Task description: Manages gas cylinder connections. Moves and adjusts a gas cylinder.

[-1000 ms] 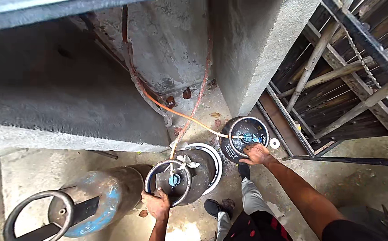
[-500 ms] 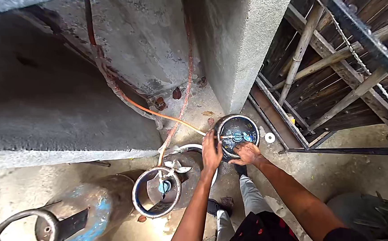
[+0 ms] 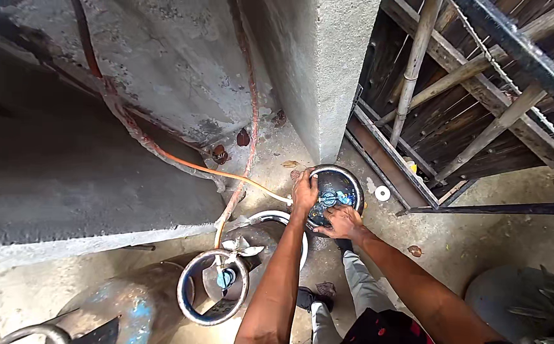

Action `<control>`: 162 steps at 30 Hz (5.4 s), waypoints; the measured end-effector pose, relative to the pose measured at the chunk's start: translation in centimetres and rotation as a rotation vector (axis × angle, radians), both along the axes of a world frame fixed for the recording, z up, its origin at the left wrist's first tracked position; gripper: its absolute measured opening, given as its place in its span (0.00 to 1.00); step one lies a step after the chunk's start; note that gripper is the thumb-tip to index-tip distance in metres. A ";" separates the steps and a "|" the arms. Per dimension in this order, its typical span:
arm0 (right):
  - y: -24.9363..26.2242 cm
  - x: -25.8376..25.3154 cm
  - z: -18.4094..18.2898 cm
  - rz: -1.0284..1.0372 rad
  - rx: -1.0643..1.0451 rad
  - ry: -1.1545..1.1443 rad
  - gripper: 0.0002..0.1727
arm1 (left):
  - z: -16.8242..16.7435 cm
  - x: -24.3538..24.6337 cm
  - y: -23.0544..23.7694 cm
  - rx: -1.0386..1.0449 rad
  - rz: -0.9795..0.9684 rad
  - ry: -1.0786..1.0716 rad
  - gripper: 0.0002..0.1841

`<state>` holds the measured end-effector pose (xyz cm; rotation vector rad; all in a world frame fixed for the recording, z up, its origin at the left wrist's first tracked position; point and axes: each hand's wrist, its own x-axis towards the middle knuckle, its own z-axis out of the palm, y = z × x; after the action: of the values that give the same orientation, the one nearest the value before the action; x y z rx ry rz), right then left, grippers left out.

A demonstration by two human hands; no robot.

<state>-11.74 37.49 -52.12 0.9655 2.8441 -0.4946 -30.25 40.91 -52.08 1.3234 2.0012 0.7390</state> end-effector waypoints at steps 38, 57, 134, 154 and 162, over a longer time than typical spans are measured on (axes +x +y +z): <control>-4.7 3.2 -0.3 -0.697 0.004 0.286 0.29 | -0.5 -1.0 -11.7 -0.064 -0.133 -0.095 0.26; 3.5 7.2 0.8 -0.955 -0.286 0.291 0.23 | 1.9 4.7 0.9 -0.162 -0.227 0.022 0.29; -22.9 -16.6 -1.7 -0.529 -0.419 -0.187 0.33 | -1.3 -19.2 -37.0 -0.264 0.777 -0.543 0.37; -21.9 -23.7 0.0 -0.388 -0.566 -0.209 0.35 | -2.0 -26.0 -36.3 -0.308 0.860 -0.392 0.35; -23.6 -23.6 -0.8 -0.537 -0.688 -0.032 0.35 | -1.6 -26.9 -37.4 -0.239 0.913 -0.831 0.27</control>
<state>-35.32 13.85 -52.96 1.5058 2.0676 -1.3600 -57.16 3.47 -53.73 -0.1505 1.7981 1.1433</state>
